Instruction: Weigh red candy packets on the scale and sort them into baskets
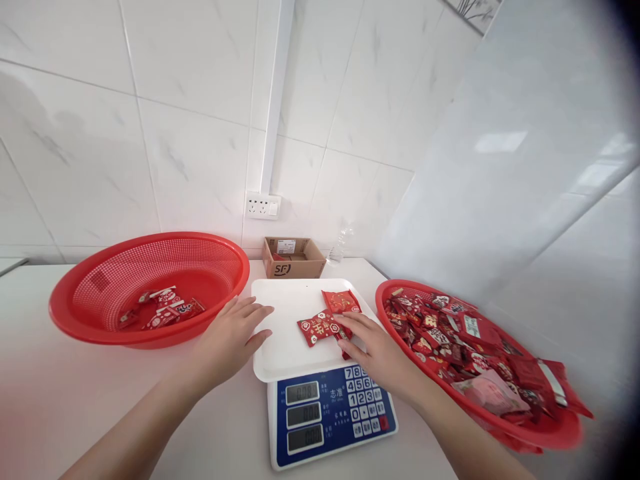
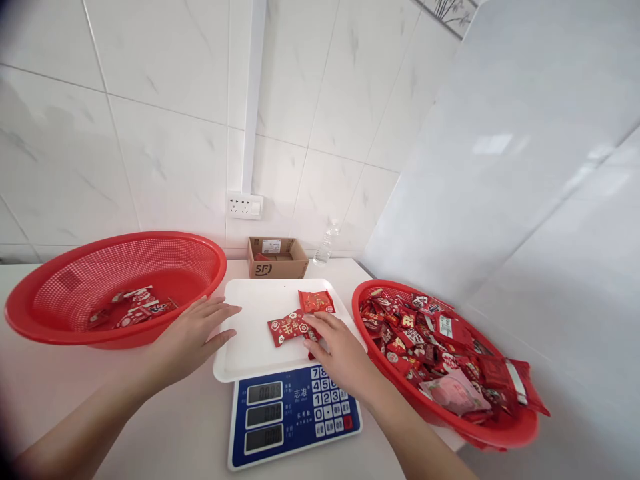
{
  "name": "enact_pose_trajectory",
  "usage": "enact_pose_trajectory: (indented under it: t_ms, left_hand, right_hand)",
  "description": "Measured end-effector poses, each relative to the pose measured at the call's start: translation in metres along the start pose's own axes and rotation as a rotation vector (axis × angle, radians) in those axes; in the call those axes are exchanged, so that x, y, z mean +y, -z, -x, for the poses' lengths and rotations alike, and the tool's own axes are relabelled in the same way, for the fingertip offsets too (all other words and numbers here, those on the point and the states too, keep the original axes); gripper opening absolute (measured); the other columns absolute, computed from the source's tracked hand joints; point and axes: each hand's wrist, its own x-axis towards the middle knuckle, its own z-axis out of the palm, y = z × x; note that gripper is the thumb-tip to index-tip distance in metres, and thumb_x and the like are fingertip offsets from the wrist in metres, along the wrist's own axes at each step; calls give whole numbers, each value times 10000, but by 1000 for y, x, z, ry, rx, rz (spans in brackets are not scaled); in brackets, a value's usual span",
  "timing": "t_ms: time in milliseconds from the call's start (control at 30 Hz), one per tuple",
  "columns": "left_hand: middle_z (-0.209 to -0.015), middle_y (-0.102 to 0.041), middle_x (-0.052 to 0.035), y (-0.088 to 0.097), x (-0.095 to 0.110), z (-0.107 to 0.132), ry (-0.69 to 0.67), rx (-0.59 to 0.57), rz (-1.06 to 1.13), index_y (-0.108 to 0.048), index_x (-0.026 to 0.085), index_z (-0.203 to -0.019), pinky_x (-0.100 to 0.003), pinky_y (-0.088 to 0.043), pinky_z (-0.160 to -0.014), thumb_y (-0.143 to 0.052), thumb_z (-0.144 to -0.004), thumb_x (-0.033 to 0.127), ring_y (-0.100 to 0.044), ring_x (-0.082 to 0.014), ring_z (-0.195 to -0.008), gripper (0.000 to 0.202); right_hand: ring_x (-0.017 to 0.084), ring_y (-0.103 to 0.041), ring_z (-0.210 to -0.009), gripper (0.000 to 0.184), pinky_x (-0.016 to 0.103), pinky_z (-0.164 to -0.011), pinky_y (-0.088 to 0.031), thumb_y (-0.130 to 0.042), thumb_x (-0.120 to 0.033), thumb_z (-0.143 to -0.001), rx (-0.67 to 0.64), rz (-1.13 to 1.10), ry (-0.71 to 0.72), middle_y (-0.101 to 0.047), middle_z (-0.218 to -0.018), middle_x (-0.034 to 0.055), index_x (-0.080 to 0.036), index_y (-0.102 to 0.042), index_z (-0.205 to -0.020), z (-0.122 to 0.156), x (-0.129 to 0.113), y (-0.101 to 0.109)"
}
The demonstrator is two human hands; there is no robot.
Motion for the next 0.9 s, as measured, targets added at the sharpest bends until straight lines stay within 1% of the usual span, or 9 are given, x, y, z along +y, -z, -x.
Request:
enact_pose_trajectory:
  t_ms: [133,233,300,367,433,567,700,800,900]
  left_hand:
    - [-1256,-617,-63,2,1,0,-1,-17,4,-568,235,-1216,-541,-368,-1031,-454,-906,373,-455,-316,-1263,358]
    - [-1251,-621,-65,3,1,-1,-7,-13,5,-571,236,-1215,-539,-365,-1036,-463,-902,373,-460,-311,-1261,358]
    - [-1262,-613,-64,3,1,0,-8,-13,-3,-564,237,-1228,-537,-359,-1042,-463,-904,373,-458,-307,-1264,365]
    - [-1270,-607,-68,4,2,0,-11,-13,-12,-559,236,-1236,-537,-361,-1042,-458,-908,372,-452,-307,-1270,369]
    - [-1269,-607,-72,6,3,0,-17,-17,-15,-560,234,-1234,-540,-368,-1035,-457,-910,368,-447,-310,-1274,366]
    - [-1271,-605,-83,11,7,0,-20,-36,-32,-554,210,-1239,-540,-359,-1040,-457,-912,346,-437,-311,-1280,367]
    - [-1270,-606,-85,14,8,0,-30,-39,-39,-555,207,-1237,-532,-365,-1037,-461,-912,342,-442,-309,-1277,364]
    - [-1259,-614,-76,15,8,-1,-46,-26,-32,-556,211,-1235,-517,-367,-1040,-467,-911,345,-455,-301,-1267,362]
    - [-1256,-613,-89,18,9,0,-64,-19,-46,-560,190,-1229,-497,-363,-1042,-472,-911,340,-468,-297,-1254,363]
  right_hand:
    - [233,-415,-1275,429,437,-1084,-315,-482,-462,-856,-43,-27,38,-502,-1359,53,-264,-607,-1215,-9,-3,2]
    - [234,-400,-1289,471,447,-1100,-279,-455,-484,-863,53,-10,30,-501,-1360,73,-242,-581,-1247,-27,8,11]
    - [233,-346,-1327,491,443,-1116,-242,-432,-462,-873,101,31,-20,-456,-1400,88,-217,-549,-1281,-41,19,16]
    - [225,-303,-1352,499,428,-1125,-222,-396,-445,-887,61,56,-73,-428,-1421,95,-194,-534,-1295,-52,28,17]
    - [214,-312,-1350,508,410,-1124,-229,-369,-443,-895,-23,42,-93,-432,-1419,90,-186,-520,-1307,-57,29,14]
    - [202,-352,-1330,509,399,-1117,-252,-344,-478,-897,-115,-41,-36,-454,-1410,41,-232,-514,-1309,-52,15,6]
    - [209,-343,-1337,522,397,-1119,-252,-358,-534,-879,-130,-60,34,-444,-1420,12,-266,-524,-1295,-48,11,19]
    - [220,-399,-1303,515,392,-1086,-315,-377,-503,-878,-40,42,-36,-452,-1413,40,-245,-512,-1304,-53,34,42]
    - [221,-469,-1245,468,365,-1053,-342,-396,-364,-901,24,315,-168,-488,-1381,85,-183,-492,-1321,-53,73,61]
